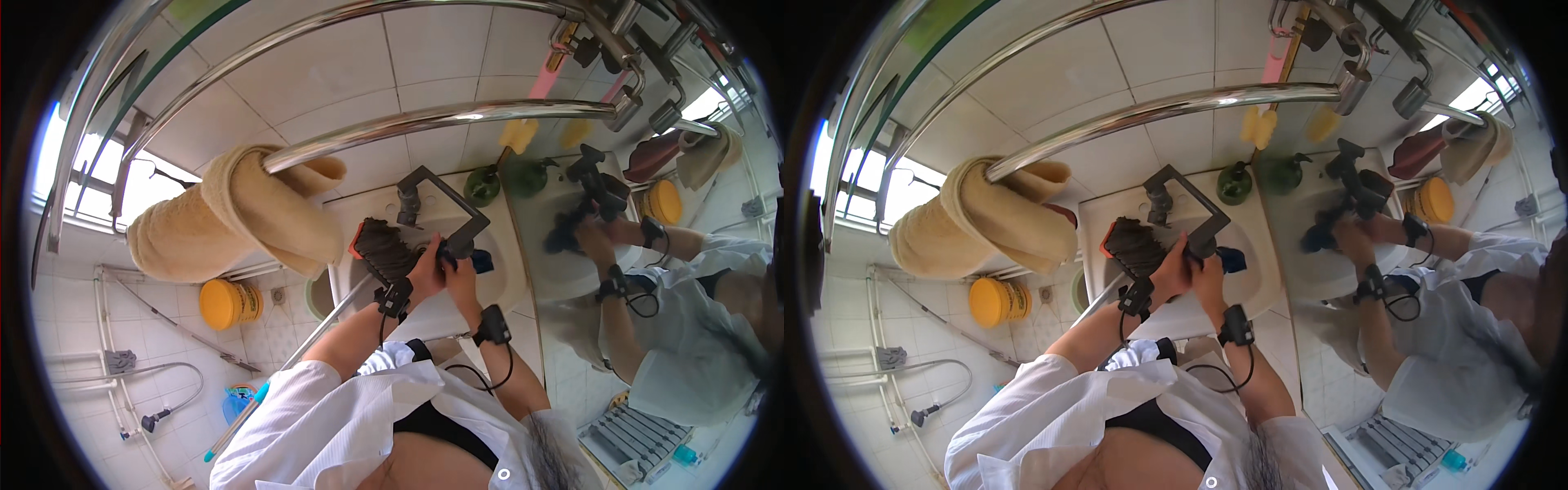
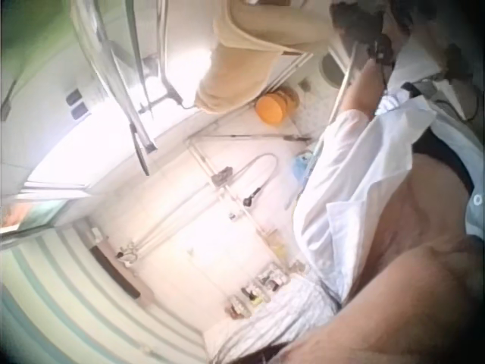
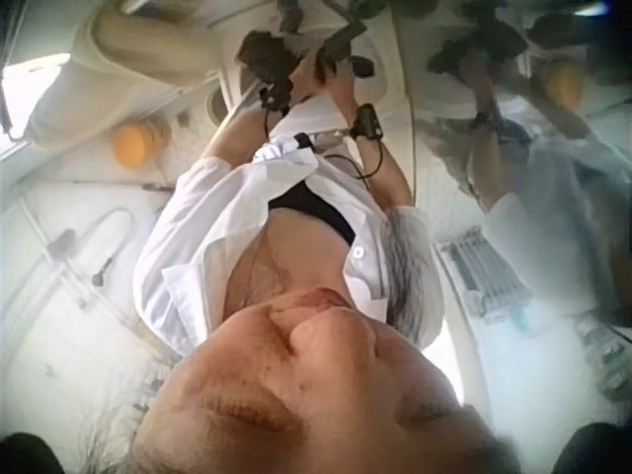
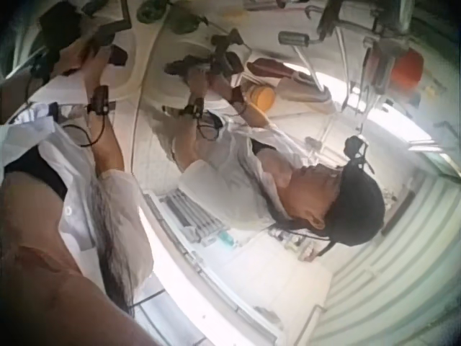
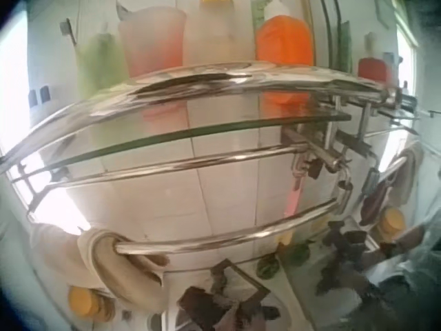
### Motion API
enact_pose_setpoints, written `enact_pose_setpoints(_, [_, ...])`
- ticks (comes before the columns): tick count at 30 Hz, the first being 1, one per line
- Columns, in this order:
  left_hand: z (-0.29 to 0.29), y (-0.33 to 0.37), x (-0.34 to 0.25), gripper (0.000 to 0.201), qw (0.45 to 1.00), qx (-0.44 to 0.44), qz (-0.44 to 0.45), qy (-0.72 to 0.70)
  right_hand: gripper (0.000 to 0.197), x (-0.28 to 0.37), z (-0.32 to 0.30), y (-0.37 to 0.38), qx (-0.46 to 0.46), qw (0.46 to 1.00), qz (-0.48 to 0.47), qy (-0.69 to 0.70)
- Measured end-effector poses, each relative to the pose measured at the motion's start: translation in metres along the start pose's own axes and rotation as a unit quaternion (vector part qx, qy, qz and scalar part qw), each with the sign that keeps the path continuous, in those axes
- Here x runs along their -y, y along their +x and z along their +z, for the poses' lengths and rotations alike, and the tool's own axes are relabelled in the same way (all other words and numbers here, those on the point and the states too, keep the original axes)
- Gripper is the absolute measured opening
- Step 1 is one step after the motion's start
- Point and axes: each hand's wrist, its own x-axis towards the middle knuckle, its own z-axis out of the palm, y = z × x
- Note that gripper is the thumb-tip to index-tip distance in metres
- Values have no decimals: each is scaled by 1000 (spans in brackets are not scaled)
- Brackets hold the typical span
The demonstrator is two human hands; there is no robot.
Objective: Cleaning various surfaces and items in a bathroom including a mirror, shelf objects, and a window.
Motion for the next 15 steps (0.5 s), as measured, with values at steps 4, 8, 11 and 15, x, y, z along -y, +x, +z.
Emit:
enact_pose_setpoints(4, [21, -31, 7, 34, 980, 159, 110, 38, 13, 35, -5, -20, -27, 991, -118, -58])
enact_pose_setpoints(8, [16, -5, 19, 28, 997, 55, 47, 2, 22, 8, 5, -5, -99, 985, -55, -129])
enact_pose_setpoints(11, [3, 10, 32, 23, 999, -20, 7, -24, 36, -19, -2, 25, -189, 967, 93, -140])
enact_pose_setpoints(15, [12, 9, 39, 23, 999, -11, 36, 30, 42, -79, -27, 35, -168, 962, 214, 15])
